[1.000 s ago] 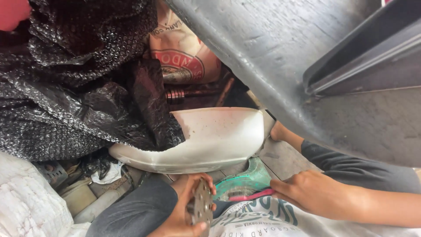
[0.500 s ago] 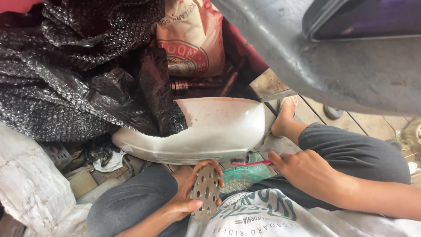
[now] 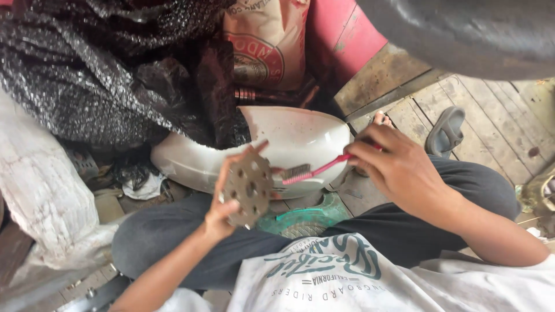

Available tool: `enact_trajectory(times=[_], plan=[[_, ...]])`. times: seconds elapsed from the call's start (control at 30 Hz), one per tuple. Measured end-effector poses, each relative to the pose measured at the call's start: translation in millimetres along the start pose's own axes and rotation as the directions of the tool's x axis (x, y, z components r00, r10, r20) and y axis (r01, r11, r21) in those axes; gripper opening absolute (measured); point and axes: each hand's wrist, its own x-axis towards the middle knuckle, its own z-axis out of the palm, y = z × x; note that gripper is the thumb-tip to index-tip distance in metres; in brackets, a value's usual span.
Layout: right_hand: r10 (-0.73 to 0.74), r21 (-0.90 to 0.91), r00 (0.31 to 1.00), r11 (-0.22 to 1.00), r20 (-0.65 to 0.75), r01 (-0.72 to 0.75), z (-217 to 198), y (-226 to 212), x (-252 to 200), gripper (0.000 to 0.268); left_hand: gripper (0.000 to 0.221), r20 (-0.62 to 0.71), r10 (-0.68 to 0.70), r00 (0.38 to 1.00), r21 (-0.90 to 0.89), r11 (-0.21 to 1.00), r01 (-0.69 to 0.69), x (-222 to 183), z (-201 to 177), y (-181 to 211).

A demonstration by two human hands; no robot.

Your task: Cleaning a motorcycle clutch component using a toothbrush to remove debris from holes and surfaces.

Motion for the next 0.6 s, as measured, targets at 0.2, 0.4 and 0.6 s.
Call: enact_trajectory(times=[0.2,0.4,0.6], plan=[[0.041,0.459,0.998,0.887,0.042,-0.056,-17.2,-24.0,2.8,0.030,0.097,-0.095,0.050,0.994,-0.228,0.971,-0.071,10.9,23.8,19.7],[-0.023,0.414,0.999,0.909,-0.046,0.040,-42.7,-58.1,2.6,0.031,0.092,-0.090,-0.016,0.996,-0.491,0.871,-0.030,30.4,62.8,41.3],[-0.071,0.415,0.971,0.895,-0.228,0.163,-38.3,-55.8,3.2,0.032,0.071,-0.010,0.133,0.991,-0.469,0.875,-0.122,44.2,63.1,45.2]])
